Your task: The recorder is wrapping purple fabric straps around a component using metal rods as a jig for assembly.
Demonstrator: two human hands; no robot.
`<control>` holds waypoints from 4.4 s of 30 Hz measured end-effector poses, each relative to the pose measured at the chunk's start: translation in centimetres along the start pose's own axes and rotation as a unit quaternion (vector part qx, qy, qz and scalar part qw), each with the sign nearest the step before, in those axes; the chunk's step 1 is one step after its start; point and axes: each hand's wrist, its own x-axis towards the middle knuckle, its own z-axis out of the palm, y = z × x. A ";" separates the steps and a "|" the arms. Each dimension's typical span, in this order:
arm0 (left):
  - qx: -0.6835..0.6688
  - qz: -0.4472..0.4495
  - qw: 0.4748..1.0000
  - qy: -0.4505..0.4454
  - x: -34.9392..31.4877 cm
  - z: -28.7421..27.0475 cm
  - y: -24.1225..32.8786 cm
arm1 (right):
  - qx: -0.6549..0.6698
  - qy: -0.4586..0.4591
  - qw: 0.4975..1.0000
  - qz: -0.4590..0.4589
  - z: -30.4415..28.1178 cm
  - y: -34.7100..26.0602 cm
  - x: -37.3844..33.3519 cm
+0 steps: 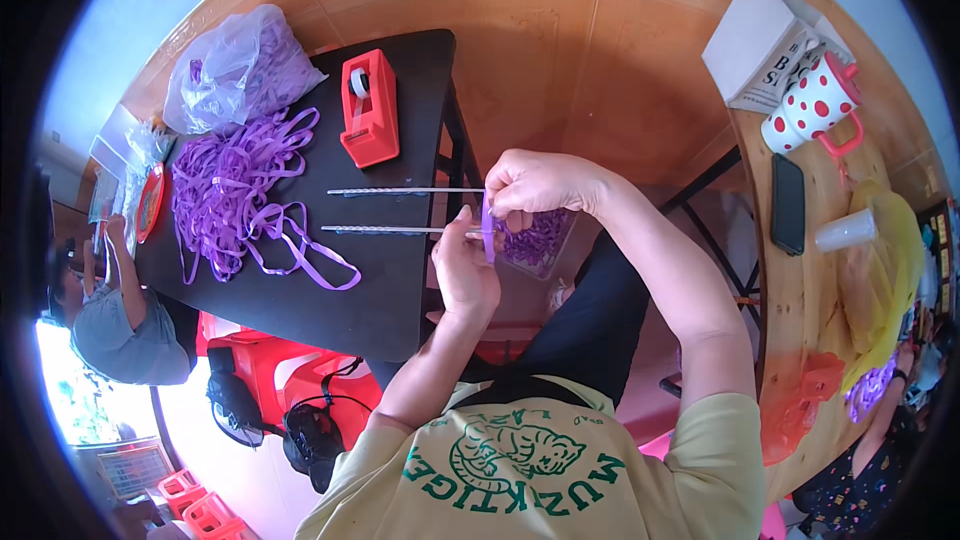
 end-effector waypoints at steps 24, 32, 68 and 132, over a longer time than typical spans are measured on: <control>-0.012 0.064 0.998 0.004 -0.3 1.8 0.1 | 0.021 -0.015 0.999 -0.022 -1.2 1.6 0.1; 0.006 0.037 0.999 0.025 -0.1 1.3 -0.1 | 0.138 -0.137 0.974 -0.120 -1.6 5.4 4.0; -0.030 0.078 0.996 -0.035 -1.5 0.4 -0.2 | 0.085 0.105 0.975 -0.177 -1.2 3.9 5.0; 0.020 0.042 0.998 -0.052 -2.3 -1.0 0.0 | 0.447 0.274 0.827 -0.203 7.6 5.5 1.3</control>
